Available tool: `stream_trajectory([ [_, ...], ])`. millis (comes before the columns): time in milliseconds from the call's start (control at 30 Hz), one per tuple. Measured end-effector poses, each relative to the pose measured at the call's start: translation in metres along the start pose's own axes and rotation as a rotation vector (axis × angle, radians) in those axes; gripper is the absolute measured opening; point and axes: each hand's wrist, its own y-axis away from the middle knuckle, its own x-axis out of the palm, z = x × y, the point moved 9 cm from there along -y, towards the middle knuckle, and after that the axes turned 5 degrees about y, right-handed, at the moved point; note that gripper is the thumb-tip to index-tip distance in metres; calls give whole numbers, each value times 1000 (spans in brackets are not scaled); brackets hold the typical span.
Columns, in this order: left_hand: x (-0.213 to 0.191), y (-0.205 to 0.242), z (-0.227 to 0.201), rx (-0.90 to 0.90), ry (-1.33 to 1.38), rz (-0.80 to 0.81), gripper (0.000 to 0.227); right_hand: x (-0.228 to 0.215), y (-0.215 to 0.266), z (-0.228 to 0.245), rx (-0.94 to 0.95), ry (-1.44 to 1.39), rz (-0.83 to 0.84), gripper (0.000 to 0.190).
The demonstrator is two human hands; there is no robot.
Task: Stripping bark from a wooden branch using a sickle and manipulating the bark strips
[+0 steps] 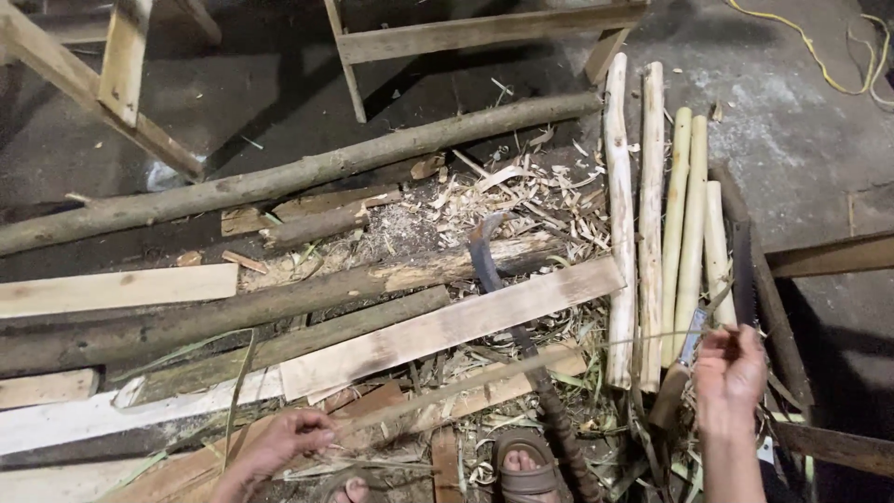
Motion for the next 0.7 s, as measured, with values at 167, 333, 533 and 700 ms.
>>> stream_trajectory([
  [167,-40,-14,11,13,-490,-384,14,3,-11,-22,19,230,256,10],
  [333,11,-33,-8,530,-615,-494,42,5,-40,-69,58,322,226,31],
  [533,68,-39,-19,625,-1132,-549,62,-4,-62,-109,208,282,175,15],
  [700,48,-47,-6,990,-1215,-796,36,-4,-61,-111,171,319,181,13],
])
